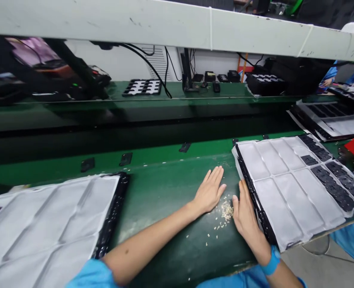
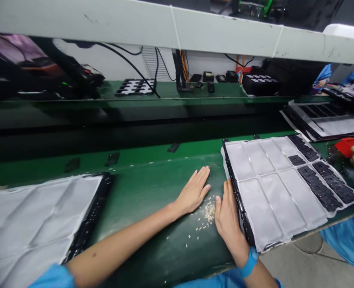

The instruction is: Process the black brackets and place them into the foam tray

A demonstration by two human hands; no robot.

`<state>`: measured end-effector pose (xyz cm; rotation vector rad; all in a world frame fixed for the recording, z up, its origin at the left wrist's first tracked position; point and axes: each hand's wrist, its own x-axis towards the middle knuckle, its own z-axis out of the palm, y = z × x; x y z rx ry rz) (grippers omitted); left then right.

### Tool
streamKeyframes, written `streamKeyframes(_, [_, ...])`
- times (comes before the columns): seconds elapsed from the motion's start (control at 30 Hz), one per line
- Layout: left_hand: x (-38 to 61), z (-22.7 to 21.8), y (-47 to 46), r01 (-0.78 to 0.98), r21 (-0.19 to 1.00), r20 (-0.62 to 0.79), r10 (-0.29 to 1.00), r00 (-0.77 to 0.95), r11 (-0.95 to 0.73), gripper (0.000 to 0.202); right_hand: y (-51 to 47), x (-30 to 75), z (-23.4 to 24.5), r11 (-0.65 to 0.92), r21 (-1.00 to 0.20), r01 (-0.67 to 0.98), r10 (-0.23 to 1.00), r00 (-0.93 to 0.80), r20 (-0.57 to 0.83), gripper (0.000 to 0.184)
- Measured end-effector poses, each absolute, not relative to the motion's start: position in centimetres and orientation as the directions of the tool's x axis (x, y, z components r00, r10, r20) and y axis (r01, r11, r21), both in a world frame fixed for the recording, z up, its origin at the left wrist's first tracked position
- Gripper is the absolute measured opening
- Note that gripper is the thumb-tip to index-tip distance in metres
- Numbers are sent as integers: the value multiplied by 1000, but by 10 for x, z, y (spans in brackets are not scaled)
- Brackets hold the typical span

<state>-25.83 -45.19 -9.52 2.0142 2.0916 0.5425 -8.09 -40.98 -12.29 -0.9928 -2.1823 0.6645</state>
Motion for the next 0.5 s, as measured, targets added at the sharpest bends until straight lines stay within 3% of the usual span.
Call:
streamKeyframes(0.3, [-254, -87, -514, 843, 453, 83, 956, 283, -289, 58, -423, -63, -105, 484, -740, 467, 810, -559, 178, 55])
streamKeyframes(0.37, [-265, -88, -533, 865, 456, 103, 978, 182, -209, 61, -420, -64, -104, 496, -723, 481, 826, -519, 221, 56])
streamKeyframes(0.5, [-269, -101, -560, 922, 371, 75, 986, -147, 109, 73, -412, -83, -116, 527, -688, 499, 825, -495, 272, 64])
